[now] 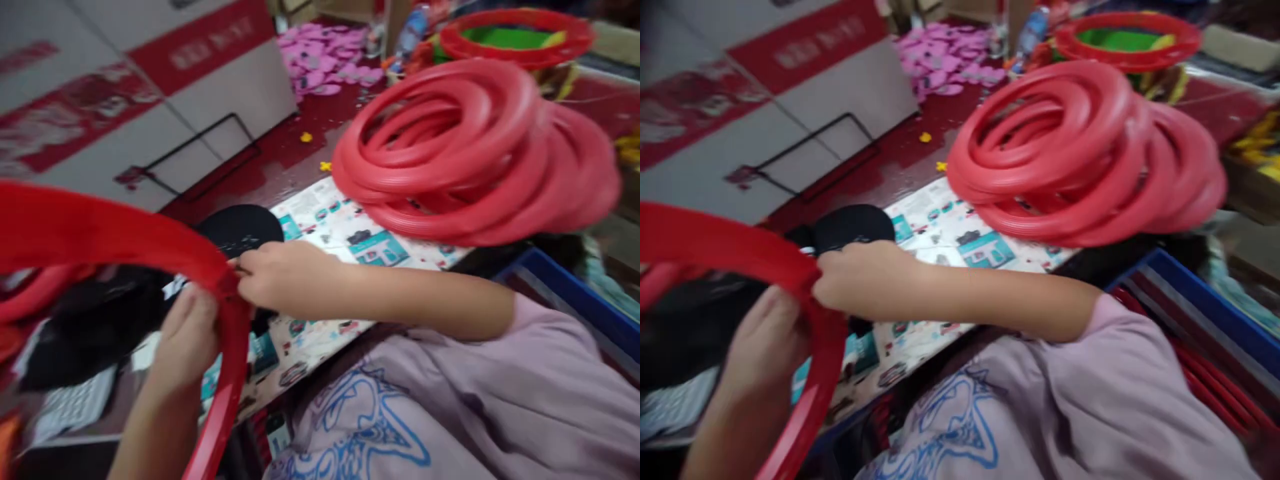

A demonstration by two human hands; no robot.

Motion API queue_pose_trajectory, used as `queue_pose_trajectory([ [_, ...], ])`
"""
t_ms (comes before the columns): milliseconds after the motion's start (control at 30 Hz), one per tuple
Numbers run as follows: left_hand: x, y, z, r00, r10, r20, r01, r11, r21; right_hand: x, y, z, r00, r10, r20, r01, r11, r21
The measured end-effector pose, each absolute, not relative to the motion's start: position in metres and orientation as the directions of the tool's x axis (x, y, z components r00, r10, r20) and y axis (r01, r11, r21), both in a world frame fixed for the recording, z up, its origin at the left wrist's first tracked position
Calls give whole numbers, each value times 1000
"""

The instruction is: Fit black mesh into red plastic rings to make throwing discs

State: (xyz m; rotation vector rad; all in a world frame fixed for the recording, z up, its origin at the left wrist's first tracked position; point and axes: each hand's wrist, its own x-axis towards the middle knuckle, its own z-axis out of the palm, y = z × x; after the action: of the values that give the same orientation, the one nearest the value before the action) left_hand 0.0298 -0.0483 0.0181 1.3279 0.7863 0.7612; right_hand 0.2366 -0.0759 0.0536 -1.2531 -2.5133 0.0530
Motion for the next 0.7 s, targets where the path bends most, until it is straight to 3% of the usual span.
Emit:
queue_pose_trajectory([
  [167, 53, -41, 24, 516, 854, -63, -128, 149, 980, 245, -40, 64, -657, 662, 361, 712, 702, 10],
  [367, 62, -39, 33, 578, 753, -314, -66, 427, 902, 244, -23, 44, -625, 504, 597, 667, 741, 73],
  [500, 63, -35, 24, 666, 635, -392, -96, 594, 799, 249, -21, 25, -584, 423, 693, 636, 769, 66],
  [600, 61, -38, 17, 717, 595, -362, -114, 612, 782, 250, -23, 14, -569, 450, 688, 622, 783, 2],
  [700, 59, -42, 13, 755, 536, -379, -12, 589, 808, 250, -26, 9, -594, 488, 640, 593, 803, -61],
])
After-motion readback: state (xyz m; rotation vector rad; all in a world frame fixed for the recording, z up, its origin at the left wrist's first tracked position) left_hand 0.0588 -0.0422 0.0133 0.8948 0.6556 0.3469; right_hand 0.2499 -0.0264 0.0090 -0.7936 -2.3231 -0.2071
